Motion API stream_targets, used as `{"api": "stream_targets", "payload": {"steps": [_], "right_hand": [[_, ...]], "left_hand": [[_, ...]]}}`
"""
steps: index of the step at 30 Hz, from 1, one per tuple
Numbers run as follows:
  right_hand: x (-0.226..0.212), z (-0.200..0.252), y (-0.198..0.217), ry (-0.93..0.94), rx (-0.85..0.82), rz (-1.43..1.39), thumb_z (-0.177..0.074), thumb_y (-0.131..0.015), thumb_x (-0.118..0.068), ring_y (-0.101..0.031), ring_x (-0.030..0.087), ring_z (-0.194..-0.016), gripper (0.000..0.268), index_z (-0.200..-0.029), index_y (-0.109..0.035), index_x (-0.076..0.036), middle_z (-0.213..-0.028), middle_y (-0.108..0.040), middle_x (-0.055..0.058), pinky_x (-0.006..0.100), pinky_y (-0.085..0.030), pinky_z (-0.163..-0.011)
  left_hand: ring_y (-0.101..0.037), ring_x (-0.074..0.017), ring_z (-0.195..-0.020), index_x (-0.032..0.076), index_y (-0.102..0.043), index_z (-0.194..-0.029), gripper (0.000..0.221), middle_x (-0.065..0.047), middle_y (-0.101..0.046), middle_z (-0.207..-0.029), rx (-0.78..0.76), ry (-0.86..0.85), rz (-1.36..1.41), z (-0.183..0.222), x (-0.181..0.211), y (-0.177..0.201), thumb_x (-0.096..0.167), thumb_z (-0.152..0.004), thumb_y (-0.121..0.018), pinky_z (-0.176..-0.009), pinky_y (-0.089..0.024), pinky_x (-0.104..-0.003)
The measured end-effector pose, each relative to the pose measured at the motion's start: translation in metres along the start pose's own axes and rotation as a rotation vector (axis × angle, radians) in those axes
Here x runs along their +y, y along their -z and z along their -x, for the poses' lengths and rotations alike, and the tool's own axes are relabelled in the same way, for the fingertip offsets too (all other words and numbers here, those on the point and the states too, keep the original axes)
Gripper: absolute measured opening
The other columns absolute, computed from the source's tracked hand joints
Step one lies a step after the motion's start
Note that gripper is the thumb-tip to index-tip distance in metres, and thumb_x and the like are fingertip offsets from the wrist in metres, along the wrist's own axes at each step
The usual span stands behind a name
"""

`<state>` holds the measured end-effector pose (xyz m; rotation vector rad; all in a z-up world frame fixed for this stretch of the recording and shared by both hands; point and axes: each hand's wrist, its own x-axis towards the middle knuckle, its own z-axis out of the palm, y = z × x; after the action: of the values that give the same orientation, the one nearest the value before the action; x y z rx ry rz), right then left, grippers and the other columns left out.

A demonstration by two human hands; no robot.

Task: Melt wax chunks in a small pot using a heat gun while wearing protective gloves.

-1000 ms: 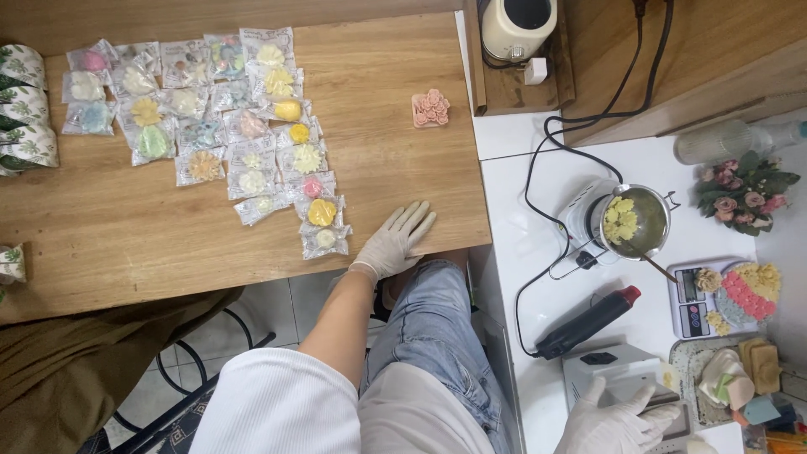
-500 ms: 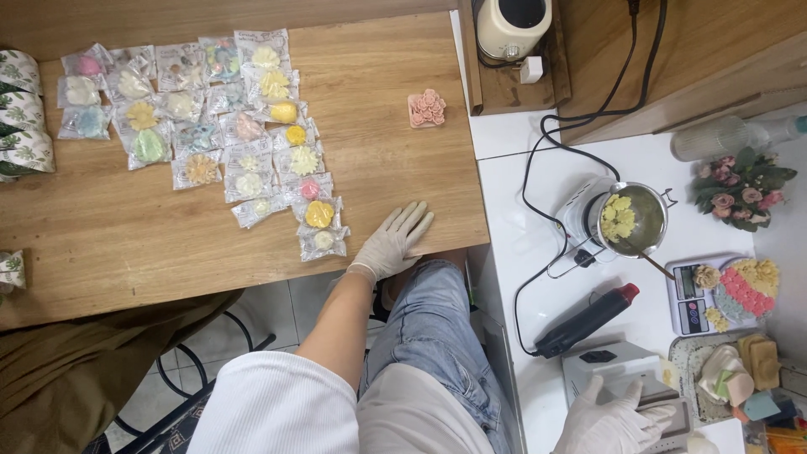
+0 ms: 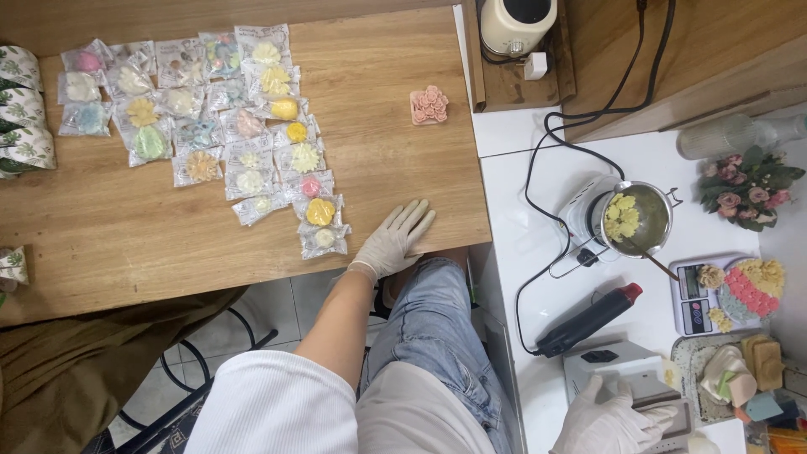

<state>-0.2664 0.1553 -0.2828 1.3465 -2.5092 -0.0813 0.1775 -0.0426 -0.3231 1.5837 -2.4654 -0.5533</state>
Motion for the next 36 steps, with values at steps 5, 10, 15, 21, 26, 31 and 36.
{"api": "stream_targets", "payload": {"steps": [5,10,15,21,26,31,36], "right_hand": [[-0.008,0.0,0.017,-0.106,-0.036,-0.143,-0.104,-0.073,-0.05,-0.036,0.05,-0.146,0.089,-0.143,-0.047,0.026,-0.154,-0.033,0.044,0.058,-0.035,-0.124],[-0.004,0.005,0.01,0.043,0.036,0.179,-0.104,-0.072,-0.055,-0.032,0.051,-0.15,0.062,-0.113,-0.07,0.006,-0.161,-0.03,0.044,0.055,-0.033,-0.123],[0.008,0.011,-0.01,0.043,0.035,0.226,-0.106,-0.07,-0.056,-0.03,0.05,-0.149,0.062,-0.115,-0.068,0.005,-0.155,-0.029,0.044,0.055,-0.03,-0.126],[-0.018,0.005,0.028,0.041,0.071,0.021,-0.107,-0.074,-0.047,-0.027,0.053,-0.154,0.038,-0.126,-0.072,-0.014,-0.16,-0.028,0.045,0.058,-0.027,-0.124],[-0.026,-0.006,0.052,-0.038,0.027,-0.074,-0.102,-0.076,-0.045,-0.03,0.052,-0.154,0.04,-0.123,-0.072,-0.011,-0.16,-0.033,0.042,0.057,-0.028,-0.13],[-0.025,-0.013,0.065,0.023,-0.101,0.006,-0.093,-0.071,-0.05,-0.035,0.05,-0.151,0.055,-0.133,-0.07,-0.012,-0.156,-0.035,0.042,0.052,-0.032,-0.124],[-0.028,-0.022,0.083,-0.038,-0.207,-0.013,-0.091,-0.066,-0.052,-0.036,0.048,-0.147,0.068,-0.146,-0.059,-0.013,-0.158,-0.034,0.04,0.052,-0.032,-0.118]], "left_hand": [[-0.024,-0.0313,-0.154,0.012,-0.023,-0.161,0.105,-0.015,-0.023,-0.168,0.011,-0.002,0.007,0.0,0.0,0.001,0.038,-0.076,-0.079,-0.126,-0.02,-0.043],[-0.025,-0.0329,-0.152,0.011,-0.023,-0.16,0.104,-0.016,-0.024,-0.166,0.031,-0.007,0.021,-0.001,0.001,0.001,0.04,-0.077,-0.079,-0.126,-0.02,-0.045],[-0.025,-0.0314,-0.153,0.011,-0.023,-0.161,0.105,-0.015,-0.024,-0.166,0.005,-0.008,-0.011,0.0,0.001,0.003,0.039,-0.076,-0.079,-0.127,-0.02,-0.044],[-0.024,-0.0329,-0.153,0.01,-0.023,-0.16,0.104,-0.016,-0.024,-0.166,-0.007,-0.026,-0.021,-0.001,-0.001,0.006,0.042,-0.078,-0.078,-0.125,-0.02,-0.046],[-0.024,-0.0341,-0.154,0.009,-0.023,-0.16,0.104,-0.017,-0.024,-0.166,-0.033,-0.043,-0.042,-0.003,0.002,0.005,0.043,-0.078,-0.077,-0.125,-0.022,-0.047],[-0.025,-0.0351,-0.153,0.01,-0.024,-0.16,0.101,-0.018,-0.025,-0.166,0.004,-0.009,-0.055,-0.003,0.003,-0.002,0.043,-0.079,-0.075,-0.125,-0.022,-0.048],[-0.025,-0.0346,-0.153,0.01,-0.025,-0.16,0.1,-0.018,-0.026,-0.165,0.003,-0.012,-0.086,-0.002,0.005,-0.002,0.043,-0.08,-0.074,-0.125,-0.022,-0.048]]}}
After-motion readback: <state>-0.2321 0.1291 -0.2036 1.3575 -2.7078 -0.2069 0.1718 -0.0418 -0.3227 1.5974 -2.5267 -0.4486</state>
